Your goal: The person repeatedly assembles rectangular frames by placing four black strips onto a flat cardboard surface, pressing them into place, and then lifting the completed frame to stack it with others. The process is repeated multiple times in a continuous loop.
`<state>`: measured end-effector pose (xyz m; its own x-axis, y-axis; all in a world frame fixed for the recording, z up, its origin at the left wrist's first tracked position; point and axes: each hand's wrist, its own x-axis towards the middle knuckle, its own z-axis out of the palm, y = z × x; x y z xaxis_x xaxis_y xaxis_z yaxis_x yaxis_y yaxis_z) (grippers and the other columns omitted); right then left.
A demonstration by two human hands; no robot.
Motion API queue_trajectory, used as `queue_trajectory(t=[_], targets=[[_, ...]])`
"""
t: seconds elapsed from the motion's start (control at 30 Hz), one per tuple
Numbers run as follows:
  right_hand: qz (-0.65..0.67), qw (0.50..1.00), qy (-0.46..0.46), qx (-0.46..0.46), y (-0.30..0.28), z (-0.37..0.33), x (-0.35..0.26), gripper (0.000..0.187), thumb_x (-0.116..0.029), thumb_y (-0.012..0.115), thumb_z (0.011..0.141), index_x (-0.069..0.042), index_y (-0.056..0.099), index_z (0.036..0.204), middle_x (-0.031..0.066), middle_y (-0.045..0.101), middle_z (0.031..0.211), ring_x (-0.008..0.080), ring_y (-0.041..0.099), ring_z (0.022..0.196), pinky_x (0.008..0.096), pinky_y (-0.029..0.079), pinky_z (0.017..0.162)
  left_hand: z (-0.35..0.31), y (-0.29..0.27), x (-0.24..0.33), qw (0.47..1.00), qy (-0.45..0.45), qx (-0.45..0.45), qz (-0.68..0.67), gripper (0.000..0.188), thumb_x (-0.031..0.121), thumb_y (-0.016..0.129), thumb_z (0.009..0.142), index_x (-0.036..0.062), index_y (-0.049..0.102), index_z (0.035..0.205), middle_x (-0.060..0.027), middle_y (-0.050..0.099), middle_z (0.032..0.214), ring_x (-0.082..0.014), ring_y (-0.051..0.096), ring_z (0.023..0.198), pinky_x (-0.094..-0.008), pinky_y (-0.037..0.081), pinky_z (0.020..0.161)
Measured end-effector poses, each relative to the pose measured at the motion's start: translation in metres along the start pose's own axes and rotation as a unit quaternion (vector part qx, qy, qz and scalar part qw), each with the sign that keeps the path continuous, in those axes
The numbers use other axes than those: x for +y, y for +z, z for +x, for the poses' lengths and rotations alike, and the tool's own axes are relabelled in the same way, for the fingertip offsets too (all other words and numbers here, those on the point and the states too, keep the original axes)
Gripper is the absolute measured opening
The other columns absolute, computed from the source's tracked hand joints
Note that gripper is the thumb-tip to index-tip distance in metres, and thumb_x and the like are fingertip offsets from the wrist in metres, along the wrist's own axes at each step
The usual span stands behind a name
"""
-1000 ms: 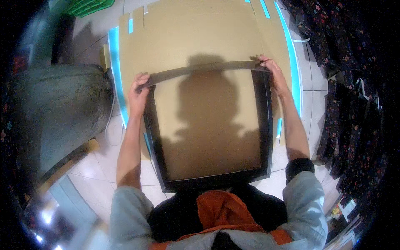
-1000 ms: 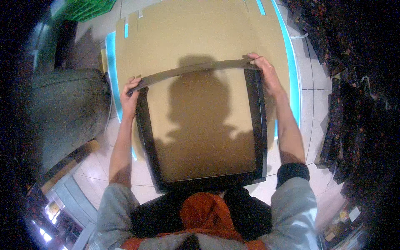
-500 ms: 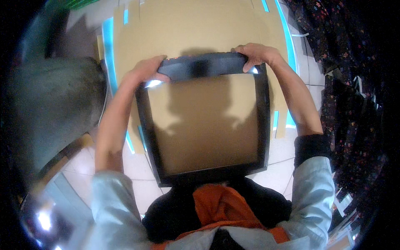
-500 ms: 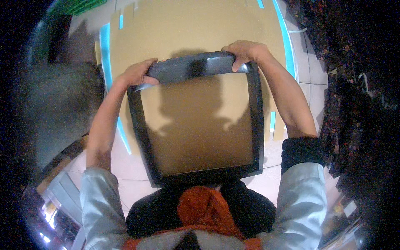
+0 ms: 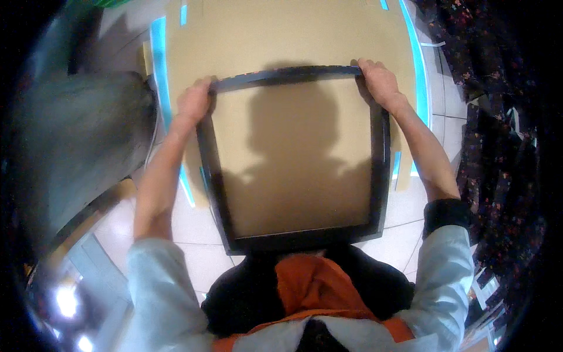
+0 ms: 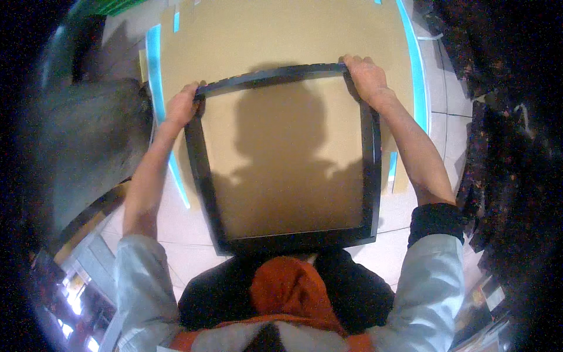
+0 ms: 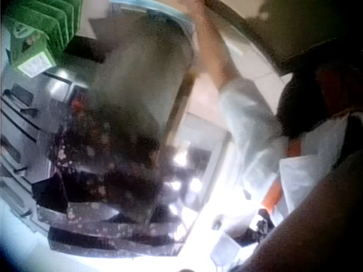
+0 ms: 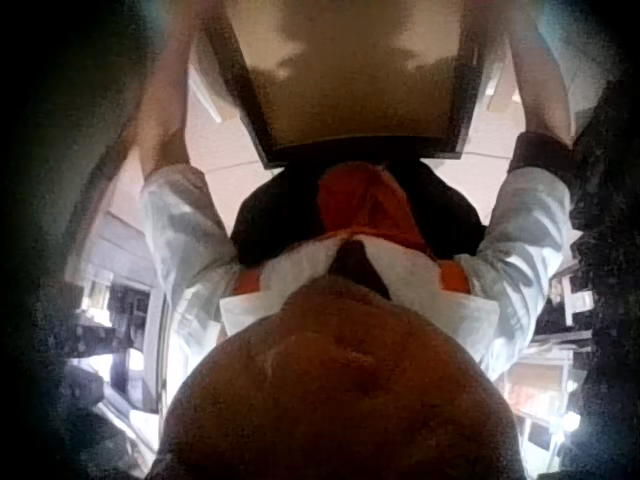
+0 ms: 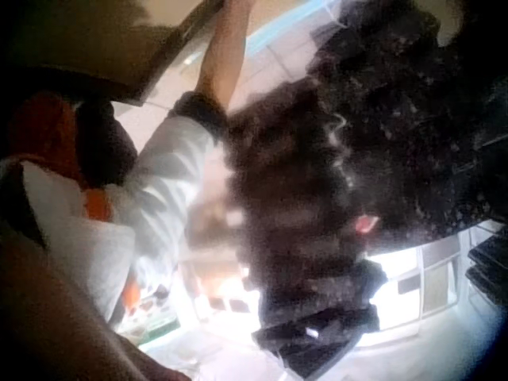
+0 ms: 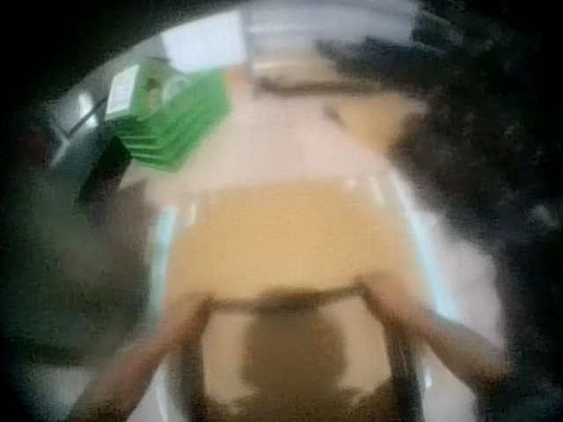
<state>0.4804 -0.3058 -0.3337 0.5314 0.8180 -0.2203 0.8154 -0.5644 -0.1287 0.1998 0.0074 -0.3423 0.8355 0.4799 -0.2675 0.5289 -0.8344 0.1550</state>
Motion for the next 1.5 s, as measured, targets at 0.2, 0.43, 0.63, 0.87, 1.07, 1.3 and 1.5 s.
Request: queue_trajectory(t=[0.2,0.43,0.63,0.87,1.07,1.3,1.5], targets=[[0.039,0.995,-0.024,0.092,0.023,0.006,0.000,0.039,-0.008,0.052,0.079,-0.013,0.046,0.118,0.0110,0.053,0.112,0.0286,0.050,0.105,0.0394,0.046,0.084,-0.006,0.013,-0.014,0.989,0.038,0.095,-0.103,0.037,0.014,0.053,0.081,0.0096,0.047,0.118,-0.0170,0.051,0.111,-0.0354,0.049,0.103,-0.0396,0.043,0.086],[0.591,0.750,0.238,0.178,-0.005,-0.137,0.031,0.061,-0.031,0.051,0.086,-0.003,0.026,0.134,0.0209,0.033,0.133,0.0291,0.046,0.115,0.0385,0.041,0.092,-0.160,-0.017,-0.028,0.873,-0.202,0.117,-0.428,0.058,0.030,0.048,0.090,-0.0009,0.025,0.134,-0.0167,0.032,0.136,-0.0214,0.031,0.125,-0.0356,0.029,0.101],[0.637,0.711,0.296,-0.032,0.061,-0.245,-0.009,0.055,-0.040,0.039,0.092,0.000,0.033,0.129,0.0106,0.043,0.124,0.0212,0.038,0.115,0.0328,0.029,0.098,-0.238,0.048,0.068,0.844,-0.208,-0.010,-0.494,0.067,0.031,0.046,0.089,-0.0005,0.012,0.138,-0.0176,0.022,0.140,-0.0253,0.025,0.128,-0.0360,0.020,0.105],[0.681,0.671,0.255,-0.141,0.059,-0.346,-0.018,0.062,-0.034,0.059,0.082,0.000,0.035,0.128,0.0109,0.052,0.113,0.0181,0.047,0.102,0.0338,0.036,0.092,-0.343,0.047,0.066,0.809,-0.244,-0.173,-0.506,0.057,0.028,0.049,0.087,-0.0026,0.028,0.131,-0.0216,0.047,0.120,-0.0289,0.045,0.112,-0.0355,0.035,0.095],[0.698,0.674,0.240,-0.016,0.047,-0.326,-0.035,0.052,-0.022,0.061,0.080,0.005,0.042,0.121,0.0112,0.052,0.113,0.0190,0.048,0.102,0.0317,0.036,0.091,-0.321,0.004,0.084,0.861,-0.275,-0.046,-0.425,0.054,0.030,0.048,0.085,-0.0042,0.037,0.124,-0.0243,0.053,0.111,-0.0325,0.050,0.106,-0.0370,0.036,0.094],[0.821,0.514,0.184,0.168,0.006,-0.310,-0.024,0.049,-0.023,0.058,0.081,-0.007,0.039,0.124,0.0099,0.053,0.106,0.0227,0.051,0.098,0.0374,0.043,0.085,-0.349,-0.193,0.156,0.880,0.032,0.192,-0.433,0.064,0.024,0.057,0.079,0.0032,0.030,0.134,-0.0244,0.022,0.139,-0.0358,0.026,0.128,-0.0391,0.027,0.102],[0.862,0.471,0.040,0.183,-0.100,-0.245,-0.044,0.036,-0.033,0.052,0.087,-0.011,0.045,0.115,0.0050,0.055,0.103,0.0181,0.053,0.094,0.0352,0.045,0.077,-0.407,-0.329,0.195,0.884,0.229,0.331,-0.236,0.041,0.008,0.064,0.071,0.0084,0.059,0.112,-0.0239,0.015,0.141,-0.0381,0.020,0.130,-0.0431,0.026,0.102]])
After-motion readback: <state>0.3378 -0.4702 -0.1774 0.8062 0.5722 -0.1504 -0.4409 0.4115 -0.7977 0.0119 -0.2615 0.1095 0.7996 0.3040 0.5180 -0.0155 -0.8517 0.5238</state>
